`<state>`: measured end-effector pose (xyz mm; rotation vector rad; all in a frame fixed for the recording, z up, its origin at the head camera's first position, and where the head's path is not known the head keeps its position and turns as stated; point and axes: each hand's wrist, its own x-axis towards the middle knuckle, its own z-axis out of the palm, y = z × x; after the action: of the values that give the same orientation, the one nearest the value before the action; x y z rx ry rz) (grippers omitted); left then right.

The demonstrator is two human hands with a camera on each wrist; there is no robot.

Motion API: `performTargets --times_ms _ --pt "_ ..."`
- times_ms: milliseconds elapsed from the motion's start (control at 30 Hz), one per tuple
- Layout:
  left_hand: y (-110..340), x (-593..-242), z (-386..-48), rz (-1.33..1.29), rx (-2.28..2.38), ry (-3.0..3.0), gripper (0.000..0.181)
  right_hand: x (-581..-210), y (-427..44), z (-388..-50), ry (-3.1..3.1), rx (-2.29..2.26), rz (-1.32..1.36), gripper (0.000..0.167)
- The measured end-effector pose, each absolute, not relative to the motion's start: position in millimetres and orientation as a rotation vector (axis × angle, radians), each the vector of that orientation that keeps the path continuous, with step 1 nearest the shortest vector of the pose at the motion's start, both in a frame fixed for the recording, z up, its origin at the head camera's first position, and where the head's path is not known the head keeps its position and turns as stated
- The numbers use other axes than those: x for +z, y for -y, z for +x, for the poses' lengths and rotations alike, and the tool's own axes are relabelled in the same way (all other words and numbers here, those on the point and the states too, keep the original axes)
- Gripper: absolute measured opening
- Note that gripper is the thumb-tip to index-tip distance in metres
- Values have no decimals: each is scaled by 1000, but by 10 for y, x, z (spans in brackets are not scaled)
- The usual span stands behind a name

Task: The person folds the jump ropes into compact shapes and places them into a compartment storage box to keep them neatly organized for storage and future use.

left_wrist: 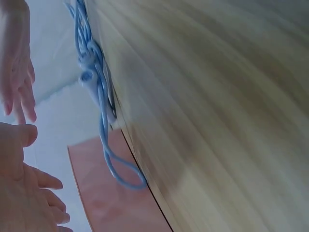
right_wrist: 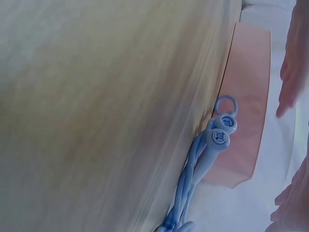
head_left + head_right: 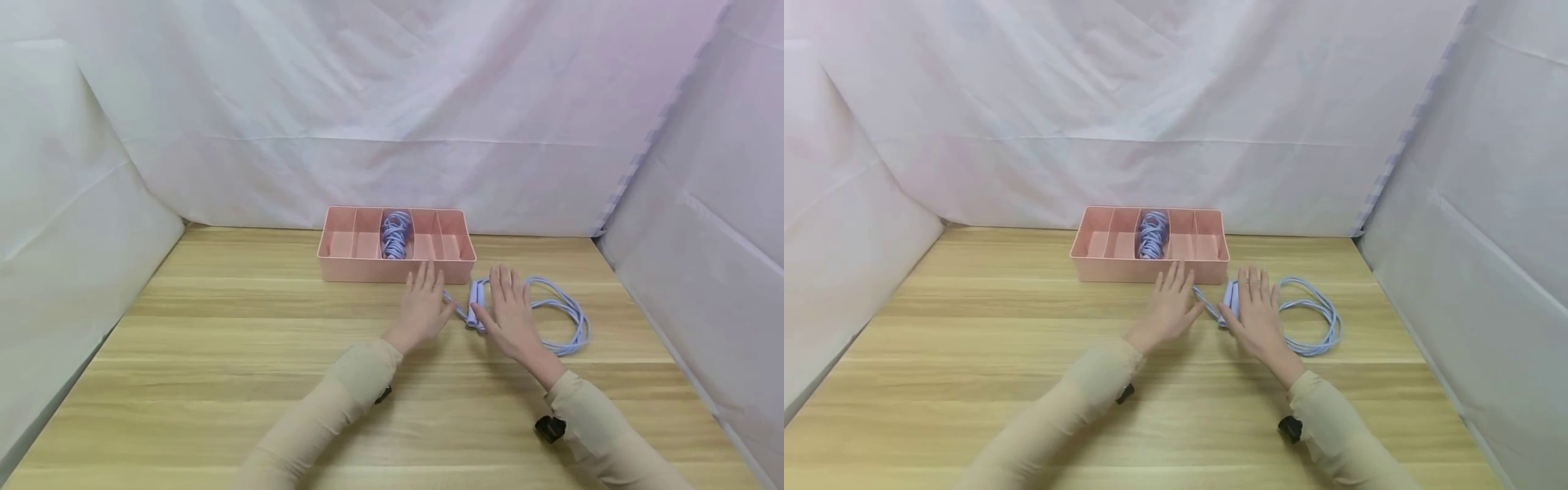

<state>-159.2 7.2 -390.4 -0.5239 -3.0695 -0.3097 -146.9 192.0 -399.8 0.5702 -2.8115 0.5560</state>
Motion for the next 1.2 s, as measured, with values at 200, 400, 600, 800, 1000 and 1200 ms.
performTargets --times_ms 200,400,600,800,1000,1200 --pt "-283 -3958 -1621 -597 -286 3102 65 -3988 -1925 -1459 2785 552 560 75" --pt "-479 -4010 -1625 -685 -147 3163 66 -3977 -1926 -1452 2762 584 557 73" --pt "-644 -4029 -1620 -727 -144 3187 61 -3966 -1926 -1448 2762 592 558 72" --pt "-797 -4067 -1675 -705 -61 3165 51 -3941 -1924 -1445 2741 643 552 71" --pt "-927 -4061 -1697 -607 96 3192 50 -3934 -1924 -1446 2752 642 559 72" --pt "-990 -4063 -1665 -498 164 3137 40 -3932 -1939 -1452 2758 656 563 73"
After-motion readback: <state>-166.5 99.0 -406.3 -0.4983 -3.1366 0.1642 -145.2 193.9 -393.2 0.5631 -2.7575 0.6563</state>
